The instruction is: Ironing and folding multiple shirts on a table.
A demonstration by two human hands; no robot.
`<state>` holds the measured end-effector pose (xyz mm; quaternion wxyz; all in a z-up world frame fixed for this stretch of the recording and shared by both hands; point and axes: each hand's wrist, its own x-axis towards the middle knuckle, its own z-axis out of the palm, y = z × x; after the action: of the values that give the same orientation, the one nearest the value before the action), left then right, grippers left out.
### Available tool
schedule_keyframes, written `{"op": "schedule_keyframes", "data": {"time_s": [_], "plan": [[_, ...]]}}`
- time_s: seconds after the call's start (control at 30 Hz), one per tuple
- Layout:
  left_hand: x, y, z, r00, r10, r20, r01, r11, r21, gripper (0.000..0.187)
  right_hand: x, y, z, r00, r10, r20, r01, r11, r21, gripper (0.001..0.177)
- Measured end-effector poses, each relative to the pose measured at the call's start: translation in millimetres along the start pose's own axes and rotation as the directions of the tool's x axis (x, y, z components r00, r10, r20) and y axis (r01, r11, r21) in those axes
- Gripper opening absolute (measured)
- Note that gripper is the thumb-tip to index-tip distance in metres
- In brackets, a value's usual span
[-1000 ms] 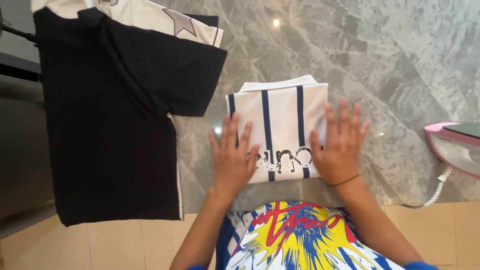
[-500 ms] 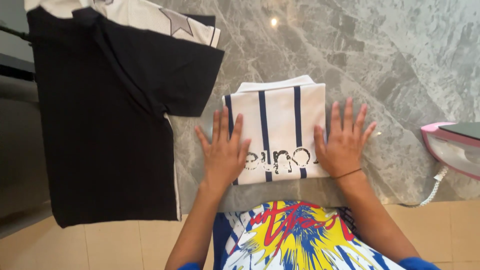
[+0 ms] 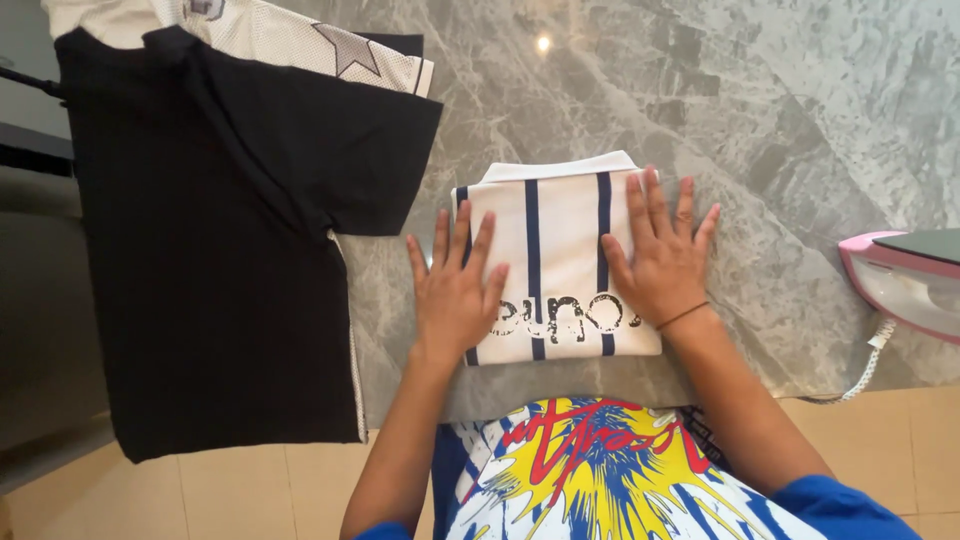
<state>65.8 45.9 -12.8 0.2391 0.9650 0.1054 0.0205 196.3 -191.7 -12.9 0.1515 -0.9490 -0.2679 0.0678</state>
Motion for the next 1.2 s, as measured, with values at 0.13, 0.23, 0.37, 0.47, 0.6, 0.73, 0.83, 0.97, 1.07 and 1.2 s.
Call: {"op": "schedule_keyframes", "data": {"time_s": [0.13, 0.23, 0.37, 0.47, 0.6, 0.73, 0.83, 0.97, 1.07, 1.2], "plan": [[-2.5, 11.7, -3.9, 0.998, -0.051, 0.039, 0.048, 0.996, 0.07, 0.063, -8.0, -4.7, -4.7, 0.992, 0.047, -0.114, -0.045, 0.999, 0.016, 0.072], [4.5, 23.5, 0.7, 0.998, -0.058, -0.001, 0.058, 0.992, 0.115, 0.06, -4.7, -24.0, -5.8, 0.988, -0.001, -0.155, 0.01, 0.998, 0.057, 0.072], [11.1, 34.3, 3.2, 1.0, -0.005, -0.012, 0.006, 0.999, 0.035, 0.058, -6.4, -43.0, 9.7, 0.98, -0.2, 0.015, 0.199, 0.98, 0.019, 0.069], [12.0, 25.7, 3.5, 0.999, -0.005, -0.037, 0.006, 0.999, 0.033, 0.06, -2.3, -38.3, -3.5, 0.986, -0.157, 0.055, 0.161, 0.983, -0.084, 0.068], [-1.2, 15.3, 0.9, 0.997, -0.069, -0.04, 0.069, 0.998, -0.003, 0.059, -11.4, -2.1, -6.9, 0.999, -0.039, 0.018, 0.041, 0.989, -0.14, 0.07], [-15.6, 16.9, 5.7, 0.99, -0.114, -0.087, 0.113, 0.994, -0.014, 0.058, -32.3, -6.6, -15.4, 0.995, 0.063, -0.082, -0.063, 0.998, 0.0, 0.07], [-15.6, 31.6, 5.5, 0.963, -0.19, -0.19, 0.19, 0.982, -0.022, 0.057, -42.5, -36.5, -12.1, 0.995, -0.062, -0.081, 0.066, 0.997, 0.05, 0.071], [-10.2, 43.3, 6.1, 0.917, -0.24, -0.319, 0.28, 0.956, 0.084, 0.065, -43.3, -61.0, -0.5, 0.983, -0.175, 0.052, 0.171, 0.983, 0.071, 0.071], [-14.9, 39.3, 6.9, 0.91, -0.262, -0.32, 0.306, 0.947, 0.097, 0.071, -39.7, -38.7, -1.9, 0.988, -0.101, 0.115, 0.116, 0.984, -0.137, 0.071], [-8.4, 39.4, 1.6, 0.911, -0.302, -0.282, 0.345, 0.931, 0.117, 0.065, -37.9, -3.8, -9.3, 0.996, 0.081, 0.049, -0.074, 0.989, -0.127, 0.069]]}}
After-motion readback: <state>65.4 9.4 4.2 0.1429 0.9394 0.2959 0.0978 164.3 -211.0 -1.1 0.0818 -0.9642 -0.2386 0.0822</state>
